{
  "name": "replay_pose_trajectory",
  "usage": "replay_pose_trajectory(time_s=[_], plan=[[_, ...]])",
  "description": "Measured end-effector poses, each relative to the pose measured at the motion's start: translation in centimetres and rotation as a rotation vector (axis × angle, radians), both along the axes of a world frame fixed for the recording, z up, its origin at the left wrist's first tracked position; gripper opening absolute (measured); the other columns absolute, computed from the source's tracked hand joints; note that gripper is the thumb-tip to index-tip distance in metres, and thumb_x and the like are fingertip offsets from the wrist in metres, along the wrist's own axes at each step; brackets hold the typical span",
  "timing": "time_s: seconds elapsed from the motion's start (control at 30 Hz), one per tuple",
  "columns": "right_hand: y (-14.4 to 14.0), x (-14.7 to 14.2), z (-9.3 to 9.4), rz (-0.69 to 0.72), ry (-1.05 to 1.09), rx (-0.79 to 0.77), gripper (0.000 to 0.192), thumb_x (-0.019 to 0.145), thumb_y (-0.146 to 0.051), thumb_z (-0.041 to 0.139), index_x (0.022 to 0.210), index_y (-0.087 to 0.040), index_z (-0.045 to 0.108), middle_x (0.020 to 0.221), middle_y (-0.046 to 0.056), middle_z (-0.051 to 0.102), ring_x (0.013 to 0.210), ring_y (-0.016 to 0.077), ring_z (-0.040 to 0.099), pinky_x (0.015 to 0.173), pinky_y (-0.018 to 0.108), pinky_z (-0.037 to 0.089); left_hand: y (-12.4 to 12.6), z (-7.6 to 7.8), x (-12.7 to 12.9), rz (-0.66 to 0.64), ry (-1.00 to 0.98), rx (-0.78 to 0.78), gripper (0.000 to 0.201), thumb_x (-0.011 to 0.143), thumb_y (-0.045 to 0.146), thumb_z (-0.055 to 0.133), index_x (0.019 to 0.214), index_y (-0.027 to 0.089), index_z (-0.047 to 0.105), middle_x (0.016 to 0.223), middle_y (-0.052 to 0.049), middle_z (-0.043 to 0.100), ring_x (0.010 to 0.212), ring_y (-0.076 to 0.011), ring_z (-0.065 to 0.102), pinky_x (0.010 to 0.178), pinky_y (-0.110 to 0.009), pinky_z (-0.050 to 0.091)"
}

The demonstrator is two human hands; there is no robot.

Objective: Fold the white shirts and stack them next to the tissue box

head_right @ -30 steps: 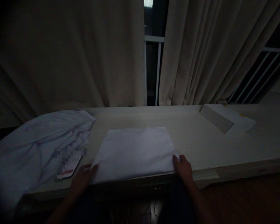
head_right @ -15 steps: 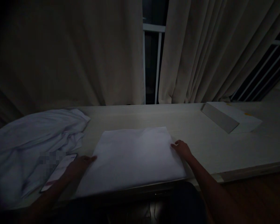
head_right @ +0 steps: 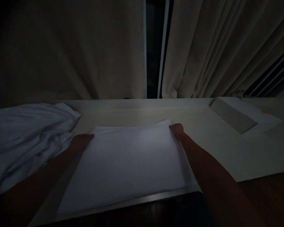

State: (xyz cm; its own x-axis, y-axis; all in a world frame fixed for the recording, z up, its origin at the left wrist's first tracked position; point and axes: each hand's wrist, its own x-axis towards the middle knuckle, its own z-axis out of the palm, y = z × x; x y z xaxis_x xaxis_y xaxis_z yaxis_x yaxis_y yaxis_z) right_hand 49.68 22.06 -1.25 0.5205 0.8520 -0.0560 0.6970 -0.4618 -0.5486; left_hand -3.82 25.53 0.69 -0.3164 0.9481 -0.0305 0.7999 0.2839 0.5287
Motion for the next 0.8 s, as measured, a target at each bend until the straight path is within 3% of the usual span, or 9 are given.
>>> replay_pose_trajectory(time_s=[0.13,0.23,0.27,0.33,0.43,0.47,0.53,0.63,0.8], plan=[[-0.4,-0.6,0.9,0.026,-0.063,0.050,0.031,0.082,-0.031,0.063,0.101,-0.008,0.069,0.095,0.019,0.071,0.093,0.0290,0.067,0.079,0.036,0.051,-0.1,0.5,0.0,-0.037,0.035,-0.002,0.050,0.082,0.049,0.052,0.105,0.006,0.066,0.105,-0.017,0.069,0.097,-0.0289,0.064,0.083,-0.038,0.049],[-3.1,-3.9,2.0,0.138,-0.156,0.173,0.047,0.088,-0.033,0.056,0.128,-0.008,0.057,0.127,0.020,0.060,0.121,0.0311,0.054,0.101,0.044,0.041,-2.4,1.0,2.1,-0.115,0.109,0.143,0.063,0.085,0.050,0.049,0.130,0.006,0.051,0.134,-0.020,0.055,0.120,-0.0298,0.054,0.100,-0.041,0.042],[-4.8,-5.9,2.2,0.240,-0.206,0.244,0.050,0.091,-0.033,0.052,0.134,-0.008,0.052,0.135,0.020,0.055,0.128,0.0310,0.048,0.107,0.045,0.036,-4.1,1.0,3.4,-0.201,0.143,0.214,0.065,0.087,0.051,0.047,0.135,0.008,0.048,0.139,-0.019,0.051,0.126,-0.0287,0.050,0.105,-0.040,0.039],[-8.9,-11.0,1.9,0.526,-0.247,0.329,0.052,0.096,-0.037,0.043,0.141,-0.010,0.046,0.144,0.018,0.047,0.135,0.0300,0.040,0.112,0.047,0.029,-8.4,0.4,6.8,-0.498,0.209,0.301,0.061,0.090,0.052,0.043,0.135,0.012,0.049,0.144,-0.015,0.049,0.133,-0.0269,0.043,0.112,-0.040,0.031],[-15.6,-18.9,0.0,0.846,-0.246,0.312,0.054,0.098,-0.037,0.038,0.148,-0.017,0.037,0.155,0.010,0.033,0.144,0.0283,0.025,0.117,0.050,0.018,-15.7,-1.6,11.5,-0.845,0.312,0.231,0.053,0.093,0.048,0.039,0.140,0.024,0.048,0.155,-0.007,0.035,0.145,-0.0289,0.025,0.118,-0.050,0.016],[-17.4,-20.8,-0.8,0.917,-0.245,0.303,0.052,0.099,-0.031,0.034,0.149,-0.019,0.035,0.156,0.008,0.030,0.145,0.0266,0.022,0.118,0.049,0.015,-17.7,-2.3,12.4,-0.901,0.339,0.218,0.052,0.094,0.044,0.037,0.142,0.027,0.045,0.157,-0.006,0.032,0.146,-0.0288,0.022,0.118,-0.052,0.012],[-19.9,-22.3,-2.0,0.932,-0.252,0.270,0.054,0.099,-0.035,0.035,0.151,-0.022,0.031,0.158,0.006,0.026,0.147,0.0269,0.018,0.118,0.051,0.013,-20.5,-3.6,12.6,-0.880,0.372,0.211,0.052,0.095,0.043,0.036,0.145,0.031,0.041,0.158,-0.005,0.028,0.147,-0.0308,0.019,0.117,-0.057,0.009],[-21.3,-19.0,-2.5,0.826,-0.276,0.204,0.064,0.096,-0.054,0.039,0.151,-0.023,0.031,0.158,0.007,0.024,0.147,0.0299,0.014,0.118,0.053,0.011,-21.8,-4.4,9.7,-0.718,0.407,0.203,0.059,0.092,0.052,0.039,0.147,0.033,0.037,0.159,-0.007,0.025,0.147,-0.0343,0.017,0.115,-0.059,0.010],[-21.9,-8.1,-2.3,0.486,-0.364,0.064,0.070,0.096,-0.061,0.033,0.151,-0.018,0.030,0.158,0.012,0.025,0.147,0.0308,0.013,0.116,0.056,0.009,-20.9,-4.3,4.3,-0.552,0.465,0.220,0.071,0.087,0.062,0.041,0.147,0.023,0.039,0.158,-0.014,0.027,0.146,-0.0361,0.016,0.116,-0.054,0.015]])
